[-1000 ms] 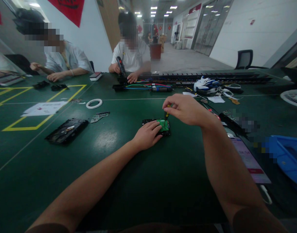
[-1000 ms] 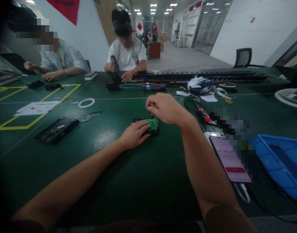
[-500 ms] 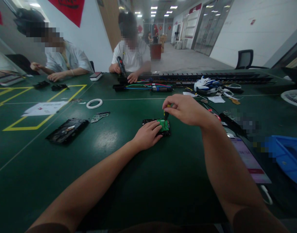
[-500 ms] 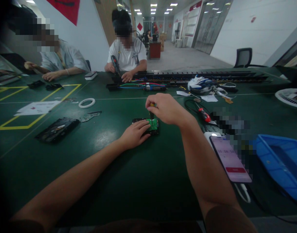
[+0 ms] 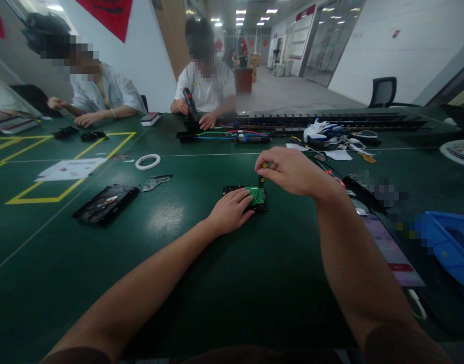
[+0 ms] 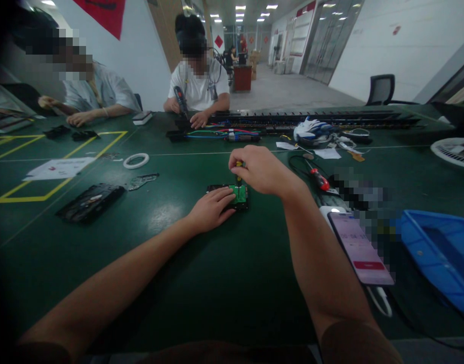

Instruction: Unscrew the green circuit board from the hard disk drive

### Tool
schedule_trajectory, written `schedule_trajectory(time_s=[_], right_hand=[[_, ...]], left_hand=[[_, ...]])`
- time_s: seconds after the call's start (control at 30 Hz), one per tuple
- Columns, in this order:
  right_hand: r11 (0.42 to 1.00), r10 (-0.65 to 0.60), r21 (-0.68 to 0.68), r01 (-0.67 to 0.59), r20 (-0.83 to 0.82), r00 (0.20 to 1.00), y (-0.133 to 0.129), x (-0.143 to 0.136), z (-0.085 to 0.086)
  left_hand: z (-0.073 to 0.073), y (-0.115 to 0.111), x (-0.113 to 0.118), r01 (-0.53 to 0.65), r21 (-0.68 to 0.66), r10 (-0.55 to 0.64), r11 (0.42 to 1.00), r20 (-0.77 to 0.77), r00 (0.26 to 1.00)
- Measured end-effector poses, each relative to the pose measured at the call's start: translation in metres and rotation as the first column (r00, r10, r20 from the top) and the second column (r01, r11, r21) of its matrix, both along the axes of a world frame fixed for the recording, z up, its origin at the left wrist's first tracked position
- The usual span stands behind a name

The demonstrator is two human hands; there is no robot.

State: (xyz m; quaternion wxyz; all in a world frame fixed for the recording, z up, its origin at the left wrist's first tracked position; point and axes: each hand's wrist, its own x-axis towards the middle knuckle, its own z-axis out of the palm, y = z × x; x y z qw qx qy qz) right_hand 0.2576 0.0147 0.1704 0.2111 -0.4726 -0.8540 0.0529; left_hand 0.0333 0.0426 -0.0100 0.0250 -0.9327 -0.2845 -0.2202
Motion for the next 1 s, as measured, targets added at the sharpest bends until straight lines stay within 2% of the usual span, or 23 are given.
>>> schedule_trajectory(time_s=[0.27, 0.57, 0.8, 1.0], right_hand=[[0.999, -0.045, -0.03, 0.045, 0.002, 0.999, -0.001, 0.0009, 0.0009], [0.999, -0.001, -0.034, 0.001, -0.011, 1.0, -0.0012, -0.0004, 0.0021], [0.998, -0.054, -0.035, 0.053, -0.011, 0.998, -0.0018, 0.0013, 0.0014], [1.0, 0.002, -0.007, -0.002, 0.006, 1.0, -0.0011, -0.0008, 0.001]], left_hand=[[0.0032, -0.0013, 0.0, 0.0, -0.004, 0.0, 1.0, -0.004, 1.0], [0.0024, -0.0006, 0.0005, -0.005, -0.017, 0.005, 1.0, 0.001, 1.0], [0.0019, -0.0013, 0.0002, -0.002, -0.005, 0.002, 1.0, 0.006, 1.0], [0.0012, 0.0001, 0.0003, 0.007, -0.008, -0.007, 1.0, 0.008, 1.0]])
